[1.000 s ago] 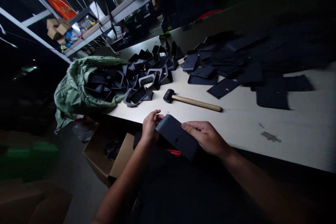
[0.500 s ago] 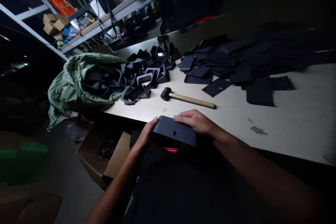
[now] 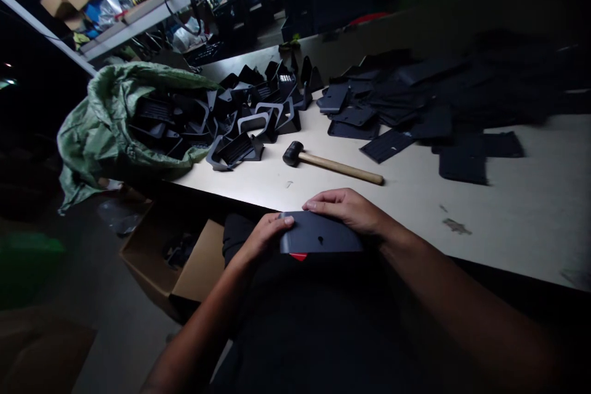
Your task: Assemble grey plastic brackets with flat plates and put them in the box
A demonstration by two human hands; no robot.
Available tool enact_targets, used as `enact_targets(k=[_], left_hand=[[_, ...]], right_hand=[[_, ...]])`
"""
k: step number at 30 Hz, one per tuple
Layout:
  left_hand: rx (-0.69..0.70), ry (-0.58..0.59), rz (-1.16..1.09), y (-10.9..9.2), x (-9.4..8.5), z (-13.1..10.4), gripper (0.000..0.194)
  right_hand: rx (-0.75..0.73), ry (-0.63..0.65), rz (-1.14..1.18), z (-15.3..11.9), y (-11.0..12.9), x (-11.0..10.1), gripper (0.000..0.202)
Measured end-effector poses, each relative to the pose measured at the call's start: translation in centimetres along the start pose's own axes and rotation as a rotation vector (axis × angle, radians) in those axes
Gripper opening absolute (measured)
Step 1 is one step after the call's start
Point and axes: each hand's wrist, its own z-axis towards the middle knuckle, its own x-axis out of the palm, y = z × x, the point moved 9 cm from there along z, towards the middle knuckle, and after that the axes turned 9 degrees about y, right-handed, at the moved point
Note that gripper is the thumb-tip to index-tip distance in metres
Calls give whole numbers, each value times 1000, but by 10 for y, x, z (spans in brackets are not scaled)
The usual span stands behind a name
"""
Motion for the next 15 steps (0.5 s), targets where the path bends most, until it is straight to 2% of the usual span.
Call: enact_targets(k=[3, 7, 9, 12, 15], left_hand=[[7, 14, 19, -4, -5, -4, 47], [89, -14, 37, -11, -20, -14, 46], [123, -74, 51, -9, -34, -21, 48], [165, -155, 30, -3, -51, -31, 51], [159, -163, 67, 0, -51, -37, 49]], right_hand=[[-35, -99, 1, 0, 7, -4, 39], [-267, -404, -100, -15, 26, -30, 35], [-312, -492, -128, -25, 25, -39, 32], [-240, -458, -87, -31, 9, -36, 34], [-102, -254, 44, -24, -7, -6, 40]])
